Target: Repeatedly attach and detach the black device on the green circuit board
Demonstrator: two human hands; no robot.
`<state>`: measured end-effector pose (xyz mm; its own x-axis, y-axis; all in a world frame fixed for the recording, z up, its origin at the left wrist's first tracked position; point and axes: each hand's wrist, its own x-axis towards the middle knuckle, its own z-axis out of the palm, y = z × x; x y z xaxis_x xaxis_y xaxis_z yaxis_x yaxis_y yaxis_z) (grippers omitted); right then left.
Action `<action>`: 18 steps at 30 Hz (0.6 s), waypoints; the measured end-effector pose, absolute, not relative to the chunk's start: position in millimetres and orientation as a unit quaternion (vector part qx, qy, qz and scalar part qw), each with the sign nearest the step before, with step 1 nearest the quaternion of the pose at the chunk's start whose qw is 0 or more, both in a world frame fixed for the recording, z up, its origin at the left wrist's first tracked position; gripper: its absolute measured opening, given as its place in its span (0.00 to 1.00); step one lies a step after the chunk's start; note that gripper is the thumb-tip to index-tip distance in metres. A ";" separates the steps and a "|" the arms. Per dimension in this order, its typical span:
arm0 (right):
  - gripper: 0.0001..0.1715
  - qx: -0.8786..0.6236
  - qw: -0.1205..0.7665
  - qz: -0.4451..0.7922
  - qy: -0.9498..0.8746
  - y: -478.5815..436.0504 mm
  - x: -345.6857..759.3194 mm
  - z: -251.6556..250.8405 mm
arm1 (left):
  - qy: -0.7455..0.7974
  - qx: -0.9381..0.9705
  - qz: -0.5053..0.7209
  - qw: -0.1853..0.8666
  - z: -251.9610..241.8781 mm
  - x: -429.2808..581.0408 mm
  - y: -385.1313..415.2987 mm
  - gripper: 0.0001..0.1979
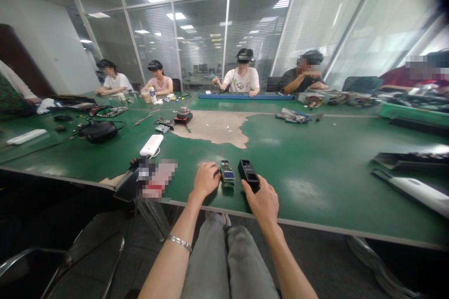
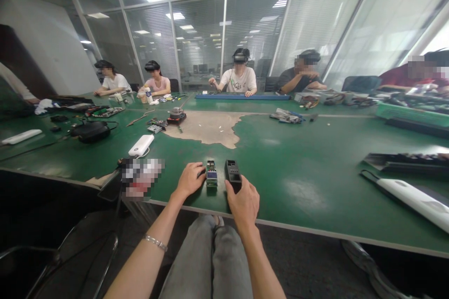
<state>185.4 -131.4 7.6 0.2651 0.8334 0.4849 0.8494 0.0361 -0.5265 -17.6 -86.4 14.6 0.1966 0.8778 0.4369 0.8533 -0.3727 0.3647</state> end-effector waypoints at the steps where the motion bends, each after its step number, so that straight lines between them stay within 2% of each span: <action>1: 0.30 -0.696 0.397 -0.003 -0.599 -131.4 184.7 8.7 | 0.561 0.773 0.297 0.022 14.3 -18.0 -86.3 0.13; 8: 0.33 -0.670 0.459 0.018 -0.583 -132.7 160.1 36.7 | 0.565 0.767 0.302 0.026 12.1 -19.9 -87.0 0.13; 18: 0.28 -0.683 0.383 -0.019 -0.622 -133.5 117.0 59.2 | 0.572 0.756 0.318 0.027 8.2 -21.0 -86.2 0.12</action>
